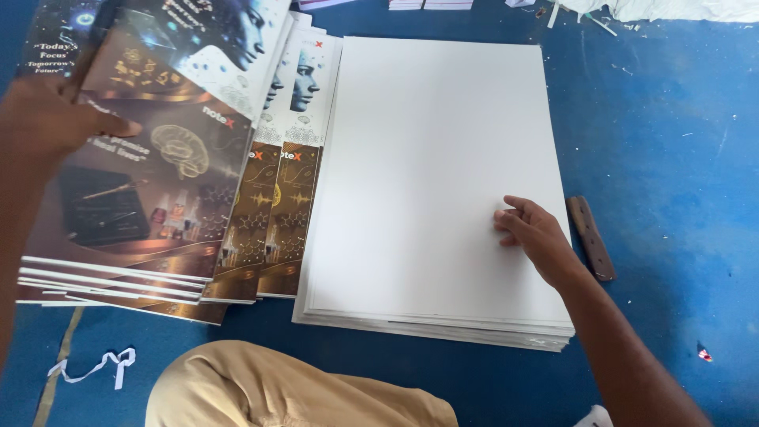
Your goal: The person sits on the floor and repeatedly folds the back cover of a book over a stack of blank pages, then uses a wooden tool to press and crease the fold. They repeat this process for multiple books, stacking the finished ones to the side.
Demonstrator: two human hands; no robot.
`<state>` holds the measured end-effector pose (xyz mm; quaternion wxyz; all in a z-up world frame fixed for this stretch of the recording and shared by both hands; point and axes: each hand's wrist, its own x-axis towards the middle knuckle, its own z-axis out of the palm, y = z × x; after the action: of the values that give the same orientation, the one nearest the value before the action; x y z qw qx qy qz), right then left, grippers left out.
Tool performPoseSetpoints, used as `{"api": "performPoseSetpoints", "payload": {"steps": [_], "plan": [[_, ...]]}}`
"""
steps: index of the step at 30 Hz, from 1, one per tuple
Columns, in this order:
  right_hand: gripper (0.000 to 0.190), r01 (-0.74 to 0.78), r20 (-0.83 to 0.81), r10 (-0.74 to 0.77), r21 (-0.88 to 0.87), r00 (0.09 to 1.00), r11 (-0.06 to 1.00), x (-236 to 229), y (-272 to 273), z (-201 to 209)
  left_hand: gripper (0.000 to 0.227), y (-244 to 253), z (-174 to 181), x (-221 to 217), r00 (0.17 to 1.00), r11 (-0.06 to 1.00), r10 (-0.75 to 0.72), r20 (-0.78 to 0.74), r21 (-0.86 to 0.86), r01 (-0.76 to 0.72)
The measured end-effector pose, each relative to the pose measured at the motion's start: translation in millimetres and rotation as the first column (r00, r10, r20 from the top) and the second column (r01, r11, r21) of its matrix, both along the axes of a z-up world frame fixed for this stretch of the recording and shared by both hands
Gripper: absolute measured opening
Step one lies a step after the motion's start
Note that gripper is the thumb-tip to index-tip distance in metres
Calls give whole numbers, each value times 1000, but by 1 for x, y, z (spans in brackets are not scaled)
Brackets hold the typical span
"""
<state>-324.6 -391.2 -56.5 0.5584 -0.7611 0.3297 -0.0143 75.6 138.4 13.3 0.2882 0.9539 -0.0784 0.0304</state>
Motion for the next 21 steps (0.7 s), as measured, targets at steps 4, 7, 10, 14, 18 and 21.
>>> {"api": "performPoseSetpoints", "payload": {"steps": [4,7,10,14,18,21], "plan": [[68,9,-42,-10,-14,999,1000,1,-1,1,41,31,-19,29,998,992,-63,4,-108,63],[68,5,-57,-6,-33,998,999,2,2,2,41,61,-34,46,997,997,-76,-19,-36,75],[69,5,-57,-7,-37,998,999,1,3,3,42,81,-51,75,994,995,-87,-61,-64,83],[71,-8,-66,5,-44,998,999,0,3,5,37,88,-62,124,911,909,-413,12,-51,413],[72,-12,-91,5,-73,996,997,0,4,5,39,90,-69,124,939,936,-343,-38,68,345],[73,-13,-60,10,-51,998,999,1,4,5,41,88,-64,98,972,959,-225,-61,163,232]]}}
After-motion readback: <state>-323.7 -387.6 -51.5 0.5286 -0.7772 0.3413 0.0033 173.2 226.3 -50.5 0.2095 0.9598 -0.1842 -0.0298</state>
